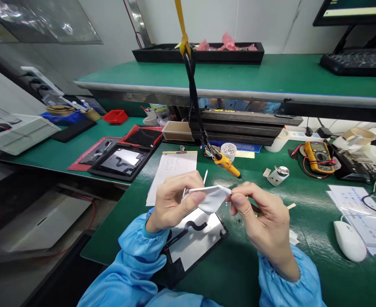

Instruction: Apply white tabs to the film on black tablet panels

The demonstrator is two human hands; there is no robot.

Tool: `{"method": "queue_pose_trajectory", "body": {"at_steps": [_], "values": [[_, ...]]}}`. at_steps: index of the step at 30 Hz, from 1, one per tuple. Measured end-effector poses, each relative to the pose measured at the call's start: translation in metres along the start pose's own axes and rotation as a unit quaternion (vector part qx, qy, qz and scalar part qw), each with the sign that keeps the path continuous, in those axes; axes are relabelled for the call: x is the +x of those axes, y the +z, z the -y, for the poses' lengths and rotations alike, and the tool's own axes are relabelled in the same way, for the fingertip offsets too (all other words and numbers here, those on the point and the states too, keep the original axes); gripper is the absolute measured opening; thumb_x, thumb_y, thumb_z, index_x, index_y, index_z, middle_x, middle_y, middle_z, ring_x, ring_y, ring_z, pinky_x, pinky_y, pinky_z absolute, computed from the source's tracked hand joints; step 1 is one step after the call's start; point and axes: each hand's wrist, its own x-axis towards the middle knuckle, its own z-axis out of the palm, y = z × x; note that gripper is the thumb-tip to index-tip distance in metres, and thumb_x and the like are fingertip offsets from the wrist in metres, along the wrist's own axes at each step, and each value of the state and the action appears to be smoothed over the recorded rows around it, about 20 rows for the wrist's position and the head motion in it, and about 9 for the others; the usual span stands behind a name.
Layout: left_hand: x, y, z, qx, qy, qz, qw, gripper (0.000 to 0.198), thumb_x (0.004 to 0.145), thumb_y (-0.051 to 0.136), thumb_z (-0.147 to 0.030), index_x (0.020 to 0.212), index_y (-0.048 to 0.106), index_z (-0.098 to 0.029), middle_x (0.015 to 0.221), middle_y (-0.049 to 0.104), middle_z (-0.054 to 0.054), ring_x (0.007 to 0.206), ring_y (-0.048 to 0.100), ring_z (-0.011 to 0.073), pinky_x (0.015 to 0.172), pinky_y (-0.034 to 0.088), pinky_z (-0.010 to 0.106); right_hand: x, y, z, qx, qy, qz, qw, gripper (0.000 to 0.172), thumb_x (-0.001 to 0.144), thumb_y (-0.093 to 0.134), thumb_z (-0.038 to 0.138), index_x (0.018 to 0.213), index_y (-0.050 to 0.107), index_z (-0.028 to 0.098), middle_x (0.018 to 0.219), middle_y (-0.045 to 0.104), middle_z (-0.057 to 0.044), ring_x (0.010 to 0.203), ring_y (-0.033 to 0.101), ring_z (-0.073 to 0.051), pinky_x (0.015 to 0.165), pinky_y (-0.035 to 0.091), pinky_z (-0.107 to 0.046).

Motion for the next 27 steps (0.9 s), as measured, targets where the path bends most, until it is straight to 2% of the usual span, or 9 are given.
{"method": "queue_pose_trajectory", "body": {"at_steps": [4, 6, 9, 12, 18, 22, 24, 27], "values": [[0.000, 0.004, 0.003, -0.018, 0.007, -0.016, 1.000, 0.036, 0.116, 0.073, -0.036, 0.083, 0.067, -0.021, 0.070, 0.066, -0.002, 0.062, 0.058, 0.0128, 0.058, 0.044, 0.026, 0.004, 0.003, -0.003, -0.027, -0.052, -0.035, 0.998, 0.021, 0.118, 0.071, 0.020, 0.098, 0.078, 0.023, 0.083, 0.072, -0.002, 0.073, 0.069, -0.015, 0.062, 0.056, -0.025], [0.000, 0.006, 0.003, -0.024, 0.007, -0.019, 1.000, 0.036, 0.116, 0.074, -0.034, 0.083, 0.066, -0.021, 0.070, 0.066, -0.002, 0.063, 0.059, 0.0125, 0.059, 0.045, 0.026, 0.004, 0.005, -0.004, -0.017, -0.043, -0.046, 0.998, 0.017, 0.118, 0.072, 0.020, 0.104, 0.080, 0.024, 0.082, 0.071, 0.000, 0.067, 0.064, -0.013, 0.057, 0.051, -0.022], [0.001, 0.008, 0.003, -0.052, -0.007, -0.016, 0.998, 0.036, 0.115, 0.075, -0.035, 0.083, 0.067, -0.021, 0.071, 0.065, -0.003, 0.064, 0.059, 0.0118, 0.059, 0.044, 0.025, 0.001, 0.007, -0.005, 0.014, -0.011, -0.054, 0.998, 0.011, 0.118, 0.076, 0.030, 0.109, 0.080, 0.026, 0.083, 0.074, 0.001, 0.063, 0.065, -0.011, 0.053, 0.050, -0.018], [0.001, 0.011, 0.002, -0.097, -0.038, -0.016, 0.994, 0.038, 0.115, 0.076, -0.036, 0.081, 0.066, -0.021, 0.071, 0.062, -0.003, 0.063, 0.056, 0.0116, 0.059, 0.042, 0.026, -0.003, 0.008, -0.008, 0.043, 0.009, -0.063, 0.997, 0.020, 0.115, 0.082, 0.039, 0.103, 0.076, 0.024, 0.084, 0.075, 0.001, 0.063, 0.069, -0.010, 0.053, 0.051, -0.014], [-0.003, 0.020, 0.014, -0.213, -0.168, -0.020, 0.962, 0.056, 0.109, 0.080, -0.055, 0.071, 0.059, -0.020, 0.069, 0.050, -0.003, 0.063, 0.044, 0.0128, 0.059, 0.034, 0.030, -0.006, 0.016, -0.009, 0.092, 0.021, -0.044, 0.995, 0.031, 0.117, 0.078, 0.039, 0.092, 0.073, 0.021, 0.072, 0.067, 0.002, 0.057, 0.061, -0.009, 0.050, 0.044, -0.014], [-0.005, 0.022, 0.024, -0.268, -0.223, 0.022, 0.937, 0.060, 0.104, 0.083, -0.063, 0.070, 0.061, -0.020, 0.069, 0.050, -0.002, 0.067, 0.046, 0.0143, 0.063, 0.035, 0.031, -0.008, 0.023, -0.006, 0.160, 0.084, -0.024, 0.983, 0.040, 0.117, 0.078, 0.047, 0.089, 0.073, 0.019, 0.064, 0.058, 0.003, 0.048, 0.042, -0.007, 0.043, 0.030, -0.019], [-0.005, 0.020, 0.025, -0.282, -0.234, 0.048, 0.929, 0.060, 0.104, 0.082, -0.066, 0.071, 0.063, -0.019, 0.071, 0.052, -0.002, 0.068, 0.048, 0.0146, 0.065, 0.037, 0.030, -0.009, 0.024, -0.005, 0.218, 0.130, 0.001, 0.967, 0.039, 0.116, 0.078, 0.056, 0.101, 0.076, 0.019, 0.058, 0.048, 0.006, 0.047, 0.033, -0.007, 0.043, 0.023, -0.021], [-0.003, 0.016, 0.022, -0.296, -0.251, 0.087, 0.918, 0.059, 0.103, 0.083, -0.069, 0.075, 0.069, -0.018, 0.076, 0.055, -0.001, 0.070, 0.049, 0.0150, 0.067, 0.040, 0.030, -0.007, 0.020, -0.006, 0.290, 0.174, 0.081, 0.938, 0.048, 0.114, 0.077, 0.063, 0.134, 0.080, 0.019, 0.058, 0.038, 0.010, 0.047, 0.027, -0.008, 0.045, 0.021, -0.023]]}}
